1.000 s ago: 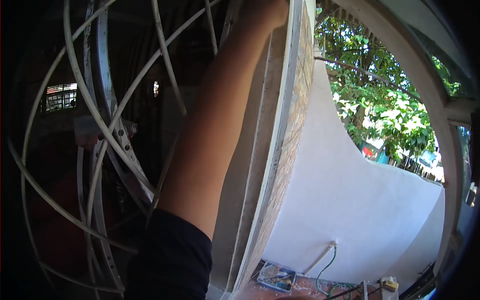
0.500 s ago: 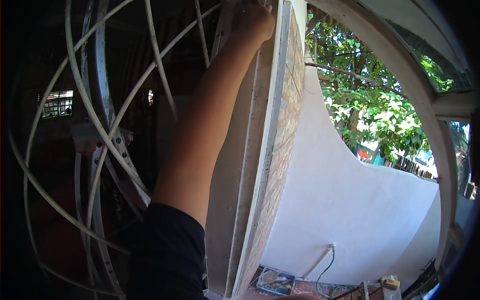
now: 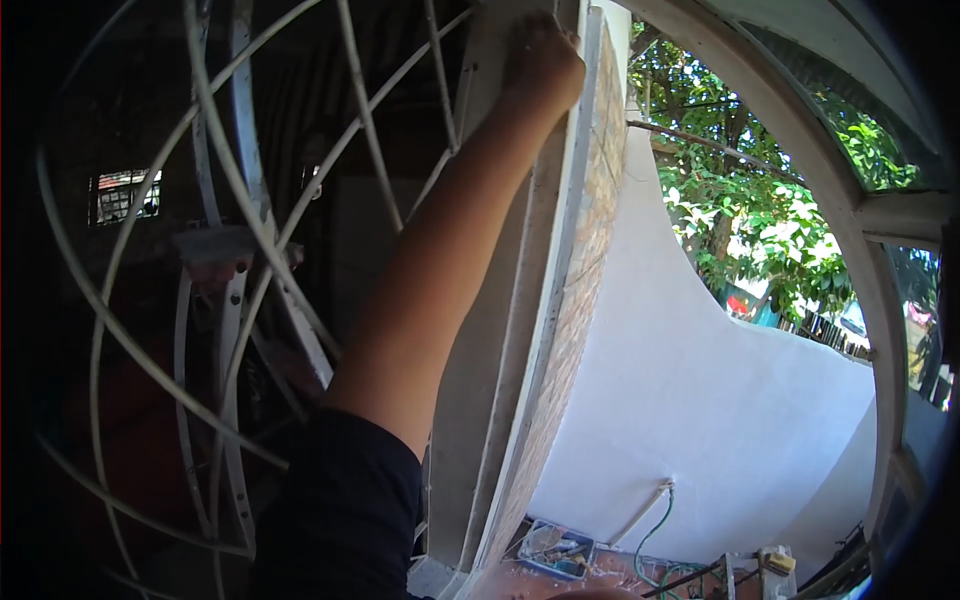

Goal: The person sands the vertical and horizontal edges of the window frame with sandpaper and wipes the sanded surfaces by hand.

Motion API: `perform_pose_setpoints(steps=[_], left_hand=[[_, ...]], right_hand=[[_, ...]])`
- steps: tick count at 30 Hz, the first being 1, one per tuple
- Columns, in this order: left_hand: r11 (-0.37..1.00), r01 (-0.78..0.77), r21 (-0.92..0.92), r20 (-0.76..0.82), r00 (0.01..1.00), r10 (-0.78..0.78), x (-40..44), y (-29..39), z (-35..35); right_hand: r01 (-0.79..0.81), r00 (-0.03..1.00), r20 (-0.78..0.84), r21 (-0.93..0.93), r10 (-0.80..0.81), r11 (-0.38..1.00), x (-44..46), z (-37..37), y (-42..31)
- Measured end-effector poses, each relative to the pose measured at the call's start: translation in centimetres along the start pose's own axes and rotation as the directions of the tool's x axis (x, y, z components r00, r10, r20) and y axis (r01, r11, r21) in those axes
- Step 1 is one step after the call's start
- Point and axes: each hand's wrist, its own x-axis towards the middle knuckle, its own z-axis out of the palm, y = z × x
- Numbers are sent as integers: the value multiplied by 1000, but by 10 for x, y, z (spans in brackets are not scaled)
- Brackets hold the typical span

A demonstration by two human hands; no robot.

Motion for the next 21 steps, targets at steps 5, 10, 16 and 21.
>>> perform_pose_setpoints(steps=[5, 10, 16, 21], left_hand=[[991, -113, 69, 8, 994, 113, -66, -7, -34], [997, -60, -51, 37, 997, 62, -146, -11, -56], [1000, 25, -8, 161, 987, -23, -276, 1, -84], [991, -131, 32, 47, 990, 129, -201, -10, -59]], right_hand=[[250, 962, 152, -169, -225, 953, -22, 24, -67], [655, 748, 197, -73, -633, 752, -80, 57, -115], [240, 956, 229, -252, -184, 937, -30, 18, -43], [181, 970, 208, -272, -126, 945, -19, 8, -19]])
